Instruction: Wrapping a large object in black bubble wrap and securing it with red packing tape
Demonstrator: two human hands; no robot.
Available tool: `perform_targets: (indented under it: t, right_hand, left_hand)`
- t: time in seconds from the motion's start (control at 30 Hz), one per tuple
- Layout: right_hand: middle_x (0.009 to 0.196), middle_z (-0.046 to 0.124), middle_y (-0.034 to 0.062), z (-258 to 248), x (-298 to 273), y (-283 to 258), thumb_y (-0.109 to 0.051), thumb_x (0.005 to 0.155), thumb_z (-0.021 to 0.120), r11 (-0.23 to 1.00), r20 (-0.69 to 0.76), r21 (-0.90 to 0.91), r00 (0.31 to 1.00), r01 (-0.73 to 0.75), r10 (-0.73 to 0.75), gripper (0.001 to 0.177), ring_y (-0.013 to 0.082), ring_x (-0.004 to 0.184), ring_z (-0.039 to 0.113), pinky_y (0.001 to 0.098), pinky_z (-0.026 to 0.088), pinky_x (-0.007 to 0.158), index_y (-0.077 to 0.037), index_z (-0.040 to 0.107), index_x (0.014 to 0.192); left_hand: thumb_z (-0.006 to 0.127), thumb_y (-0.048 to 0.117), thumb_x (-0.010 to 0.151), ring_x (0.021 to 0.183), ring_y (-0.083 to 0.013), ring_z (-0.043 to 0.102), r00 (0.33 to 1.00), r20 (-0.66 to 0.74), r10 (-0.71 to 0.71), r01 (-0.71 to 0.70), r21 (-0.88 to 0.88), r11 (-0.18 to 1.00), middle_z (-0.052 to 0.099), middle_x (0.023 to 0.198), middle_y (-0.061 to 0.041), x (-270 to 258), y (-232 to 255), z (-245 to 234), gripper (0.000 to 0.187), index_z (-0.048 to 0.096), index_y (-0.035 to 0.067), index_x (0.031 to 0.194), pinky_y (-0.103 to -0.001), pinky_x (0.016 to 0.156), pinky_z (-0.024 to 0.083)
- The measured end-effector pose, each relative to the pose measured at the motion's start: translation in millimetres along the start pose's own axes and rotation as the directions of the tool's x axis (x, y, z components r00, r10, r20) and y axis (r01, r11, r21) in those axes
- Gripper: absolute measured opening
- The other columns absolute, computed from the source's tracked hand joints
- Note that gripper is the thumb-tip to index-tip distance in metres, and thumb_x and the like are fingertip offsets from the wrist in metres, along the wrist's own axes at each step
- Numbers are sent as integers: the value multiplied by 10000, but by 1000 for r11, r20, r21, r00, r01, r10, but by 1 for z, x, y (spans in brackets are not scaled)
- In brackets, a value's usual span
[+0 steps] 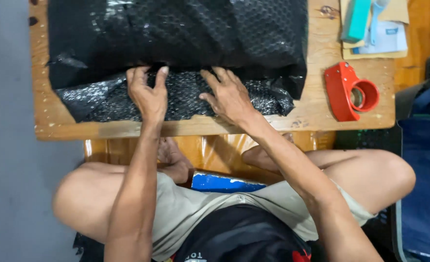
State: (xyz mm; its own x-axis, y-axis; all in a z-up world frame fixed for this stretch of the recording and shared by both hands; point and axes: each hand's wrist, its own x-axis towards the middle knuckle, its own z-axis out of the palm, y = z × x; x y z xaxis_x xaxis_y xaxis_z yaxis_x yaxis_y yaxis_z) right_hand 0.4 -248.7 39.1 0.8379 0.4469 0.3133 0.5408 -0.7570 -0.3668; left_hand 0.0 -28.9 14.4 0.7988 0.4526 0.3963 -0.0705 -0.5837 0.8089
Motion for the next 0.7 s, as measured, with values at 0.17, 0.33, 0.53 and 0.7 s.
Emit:
perform_targets:
  t: [0.17,0.33,0.53,0.7]
  right_hand:
    - [1043,635,70,-19,-20,34,-409,881,783,968,-196,-225,979,-109,65,412,286,964,634,398,516,785,-134,684,1171]
    - [1333,593,148,-13,-27,62,-446,994,615,964,-68,-231,990,-134,122,472,387,1262,512,466,445,867,-119,627,1334]
    - [1335,611,198,-59,-60,53,-474,997,613,988,21,-102,993,114,-112,527,380,1239,583,487,484,972,-49,653,1306]
    - [1140,640,135,-91,-94,65,-475,767,838,935,26,-219,959,280,-281,608,313,1081,628,429,485,904,-64,658,1178]
  left_hand:
    - [843,122,930,1041,-392,611,997,63,45,-46,8,999,562,1054,-166,0,3,1,252,695,41,1117,-493,897,540]
    - [799,124,997,1081,-389,582,992,102,76,-79,27,997,557,1103,-194,1,14,1,248,673,5,1173,-507,924,484]
    - [763,152,1032,1170,-422,565,982,187,33,-49,81,996,547,1189,-241,-4,22,-1,323,641,-63,1239,-566,1009,437]
    - [809,193,1011,1197,-462,554,979,202,23,-34,53,998,545,1166,-276,-5,22,1,415,623,-90,1252,-602,1041,393]
